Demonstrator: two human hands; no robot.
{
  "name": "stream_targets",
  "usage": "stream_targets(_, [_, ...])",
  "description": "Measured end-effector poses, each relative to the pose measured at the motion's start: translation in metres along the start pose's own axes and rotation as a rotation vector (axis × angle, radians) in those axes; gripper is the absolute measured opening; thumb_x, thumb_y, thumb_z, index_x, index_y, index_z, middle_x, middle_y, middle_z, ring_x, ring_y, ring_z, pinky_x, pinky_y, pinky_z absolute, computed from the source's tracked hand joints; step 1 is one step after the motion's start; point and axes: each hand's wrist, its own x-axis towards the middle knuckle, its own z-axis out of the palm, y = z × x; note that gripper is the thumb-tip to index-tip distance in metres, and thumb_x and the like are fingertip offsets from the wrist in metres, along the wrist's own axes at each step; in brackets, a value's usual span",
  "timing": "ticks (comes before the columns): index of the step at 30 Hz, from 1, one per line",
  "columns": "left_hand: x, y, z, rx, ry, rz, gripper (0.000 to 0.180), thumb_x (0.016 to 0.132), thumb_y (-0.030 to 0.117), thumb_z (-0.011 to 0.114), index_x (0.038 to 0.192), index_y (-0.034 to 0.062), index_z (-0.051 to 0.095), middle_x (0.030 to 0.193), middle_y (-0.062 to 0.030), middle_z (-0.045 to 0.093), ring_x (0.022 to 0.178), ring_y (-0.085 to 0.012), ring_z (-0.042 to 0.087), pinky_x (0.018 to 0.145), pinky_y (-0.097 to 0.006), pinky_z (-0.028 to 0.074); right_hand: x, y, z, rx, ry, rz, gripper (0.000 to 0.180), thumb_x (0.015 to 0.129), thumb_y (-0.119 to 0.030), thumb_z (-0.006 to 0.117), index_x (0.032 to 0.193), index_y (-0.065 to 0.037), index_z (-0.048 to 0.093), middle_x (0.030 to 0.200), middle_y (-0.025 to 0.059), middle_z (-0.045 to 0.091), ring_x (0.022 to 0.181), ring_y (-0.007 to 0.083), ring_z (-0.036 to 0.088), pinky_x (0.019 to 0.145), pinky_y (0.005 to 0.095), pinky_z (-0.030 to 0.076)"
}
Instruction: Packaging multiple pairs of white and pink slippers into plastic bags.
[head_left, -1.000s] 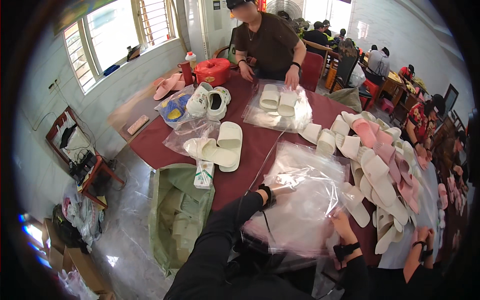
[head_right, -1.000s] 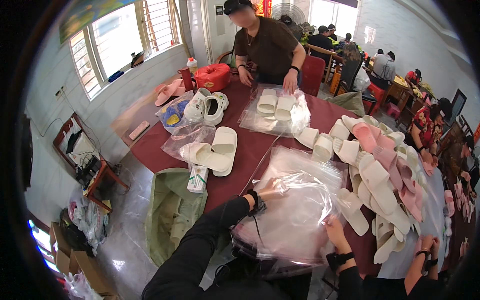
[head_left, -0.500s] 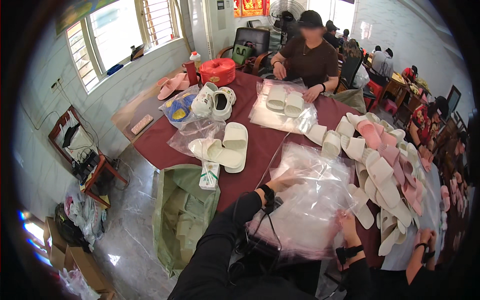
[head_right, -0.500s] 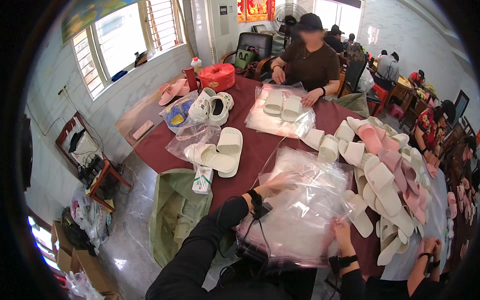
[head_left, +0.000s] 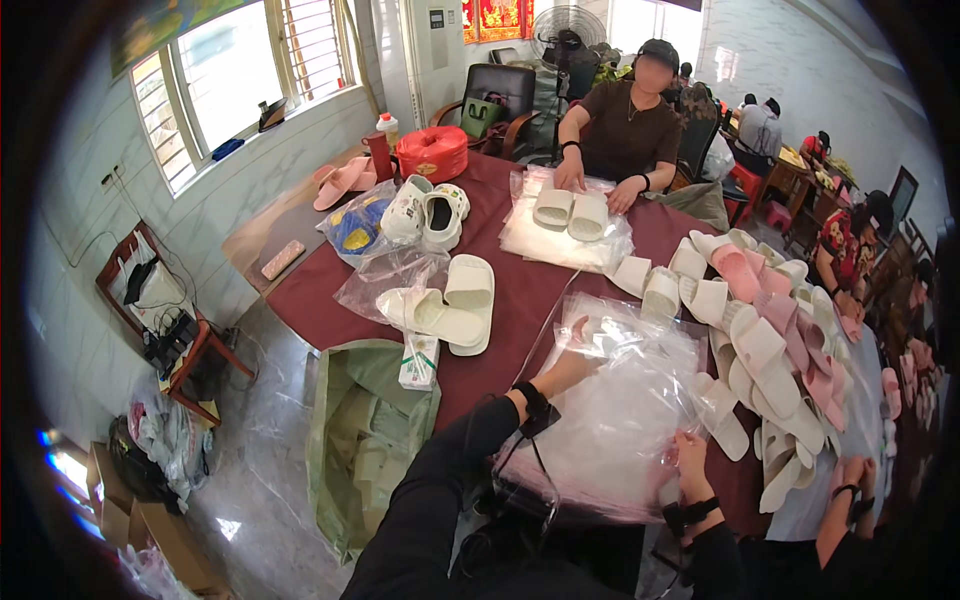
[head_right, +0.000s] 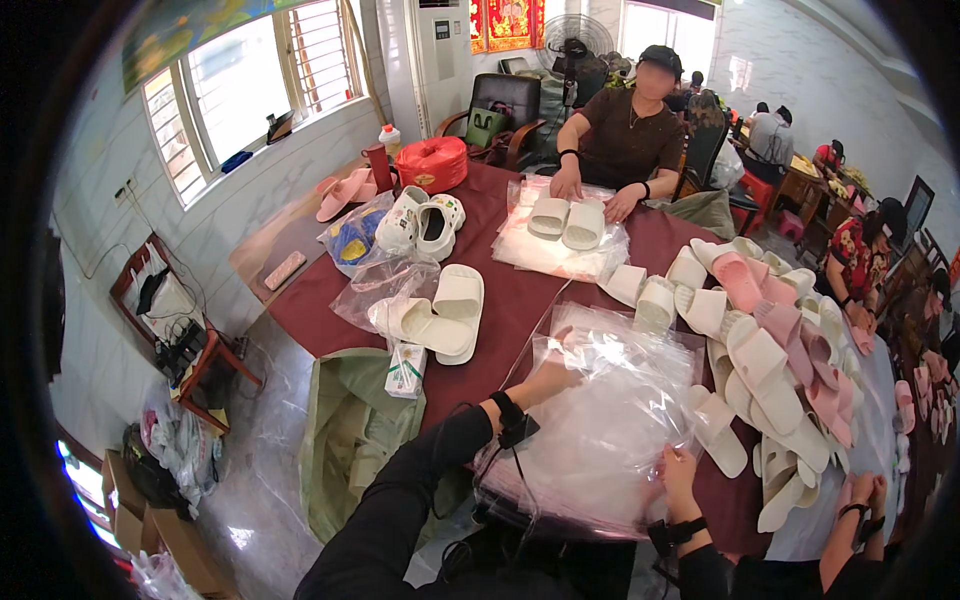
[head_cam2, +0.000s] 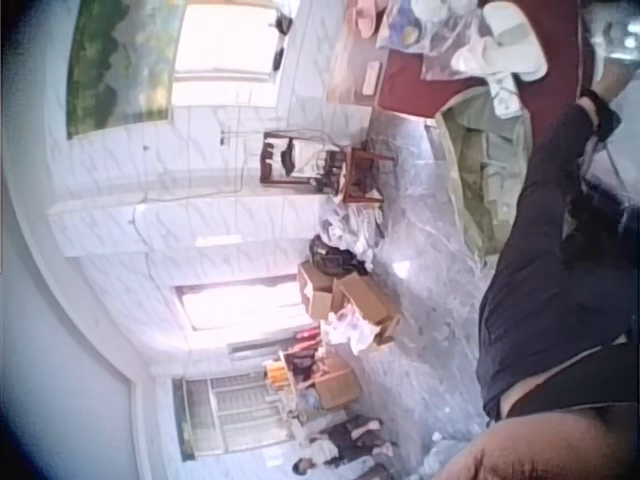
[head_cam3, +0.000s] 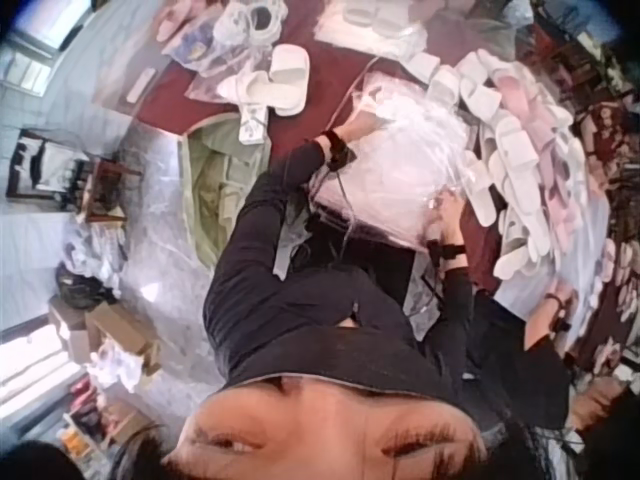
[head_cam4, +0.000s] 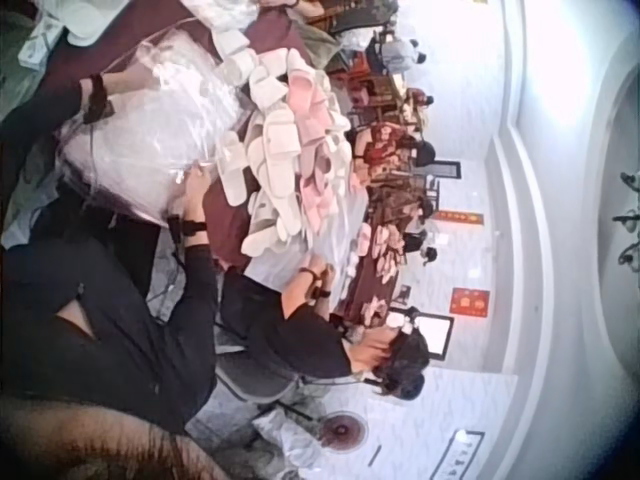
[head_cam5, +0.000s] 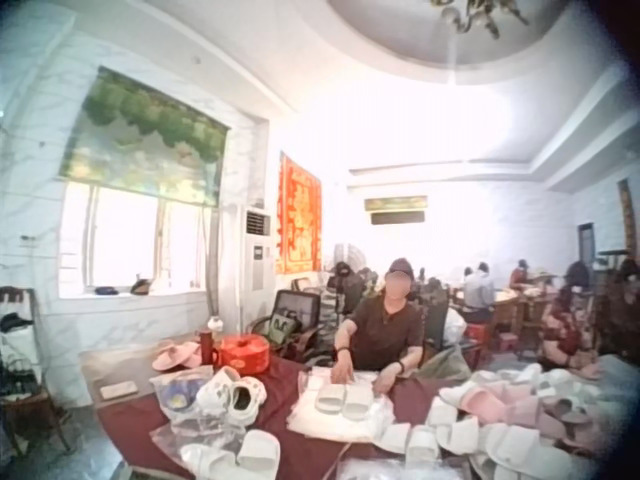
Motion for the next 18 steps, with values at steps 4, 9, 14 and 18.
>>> stream_targets(4, [-0.004, 0.01, -0.022, -0.489, -0.418, -0.717, 0.089, 0.075, -0.007, 0.058, 0.145, 0.022, 0.011, 0.111, -0.0133, 0.055, 0.06, -0.0107, 0.048, 0.058, -0.023, 0.044, -0.002, -0.001, 0.013, -0.023, -0.023, 0.013, 0.014, 0.088, -0.017, 0.059, 0.084, -0.003, 0.057, 0.058, 0.0002, 0.051, 0.045, 0.0089, 0.049, 0.039, 0.0226, 0.036])
stream_targets(9, [0.01, 0.03, -0.035, -0.208, -0.381, -0.152, 0.087, 0.074, -0.01, 0.045, 0.147, 0.02, 0.007, 0.14, -0.0128, 0.04, 0.059, -0.0078, 0.045, 0.061, -0.025, 0.045, 0.002, 0.007, 0.003, -0.001, 0.193, -0.239, 0.014, 0.089, -0.017, 0.058, 0.089, -0.003, 0.057, 0.058, 0.0005, 0.051, 0.044, 0.0093, 0.048, 0.039, 0.0239, 0.037])
stream_targets(14, [0.009, -0.003, -0.021, -0.028, -0.447, -0.375, 0.066, 0.073, -0.007, 0.049, 0.135, 0.0115, 0.039, 0.138, -0.0119, 0.041, 0.102, -0.0333, 0.054, 0.091, -0.034, 0.044, -0.023, -0.013, -0.008, -0.184, 0.271, -0.209, 0.017, 0.088, -0.017, 0.057, 0.085, 0.0, 0.06, 0.057, 0.0031, 0.053, 0.046, 0.0125, 0.052, 0.04, 0.028, 0.039])
stream_targets(18, [-0.001, -0.079, -0.045, -0.392, 0.097, -0.53, 0.035, 0.094, 0.027, 0.045, 0.123, 0.01, 0.04, 0.091, -0.0043, 0.051, 0.07, -0.0168, 0.055, 0.063, -0.034, 0.051, -0.005, -0.015, 0.012, -0.588, 0.301, -0.106, 0.028, 0.083, -0.023, 0.058, 0.072, 0.002, 0.064, 0.052, 0.0106, 0.059, 0.045, 0.0191, 0.059, 0.043, 0.0355, 0.045])
